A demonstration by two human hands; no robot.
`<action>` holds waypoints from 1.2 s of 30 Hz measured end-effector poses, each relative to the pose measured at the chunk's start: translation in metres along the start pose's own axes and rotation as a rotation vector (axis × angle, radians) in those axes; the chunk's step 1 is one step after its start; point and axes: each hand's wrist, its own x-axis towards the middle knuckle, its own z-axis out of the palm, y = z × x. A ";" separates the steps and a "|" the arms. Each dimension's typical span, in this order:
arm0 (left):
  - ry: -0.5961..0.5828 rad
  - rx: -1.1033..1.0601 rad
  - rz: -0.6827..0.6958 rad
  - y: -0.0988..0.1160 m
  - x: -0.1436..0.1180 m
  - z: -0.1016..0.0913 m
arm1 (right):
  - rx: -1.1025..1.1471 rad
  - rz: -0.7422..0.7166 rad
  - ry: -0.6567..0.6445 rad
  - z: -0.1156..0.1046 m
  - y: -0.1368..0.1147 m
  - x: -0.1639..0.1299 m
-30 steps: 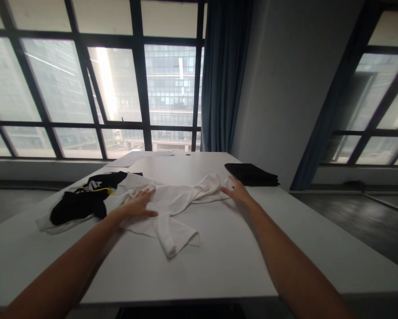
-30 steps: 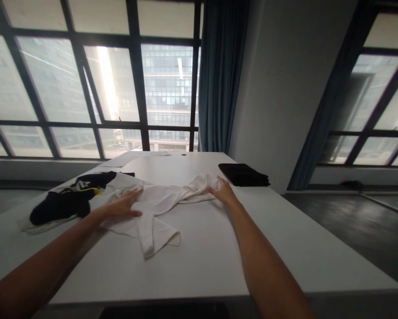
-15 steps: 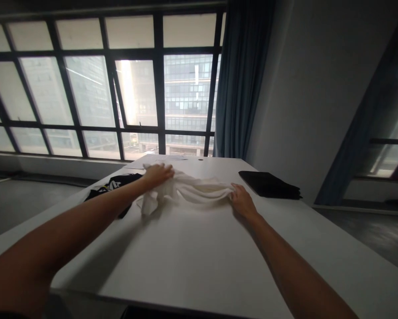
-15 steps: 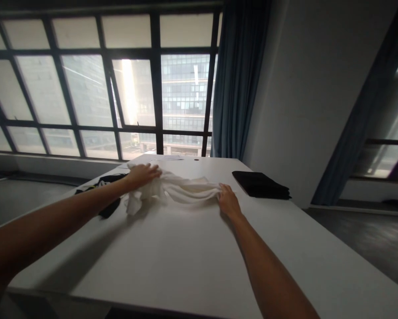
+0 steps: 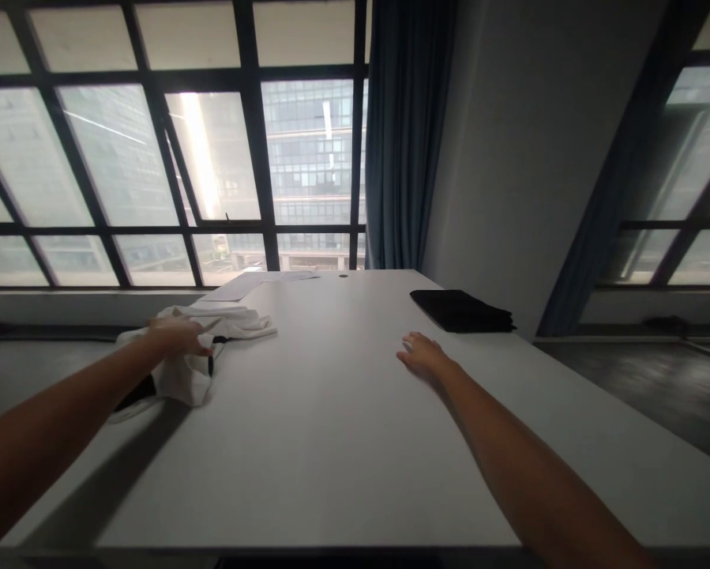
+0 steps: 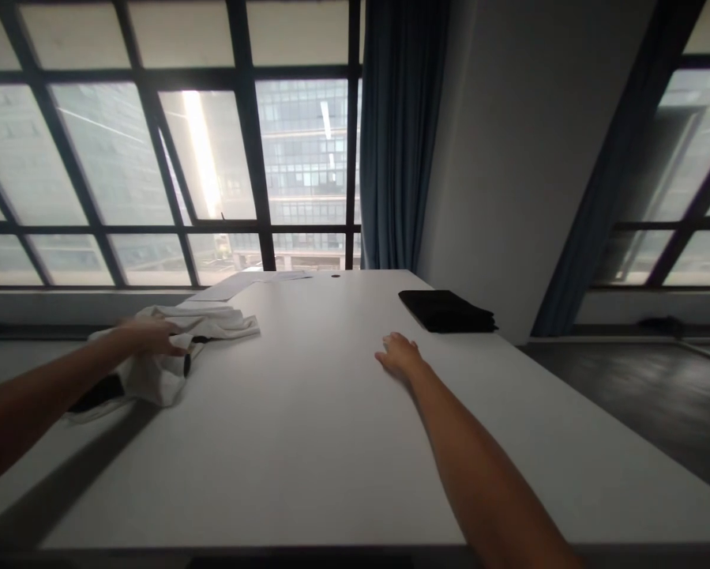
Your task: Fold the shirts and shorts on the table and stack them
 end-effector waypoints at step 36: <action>-0.123 -0.454 0.399 0.218 -0.032 0.080 | 0.870 -0.683 0.460 -0.103 -0.049 -0.017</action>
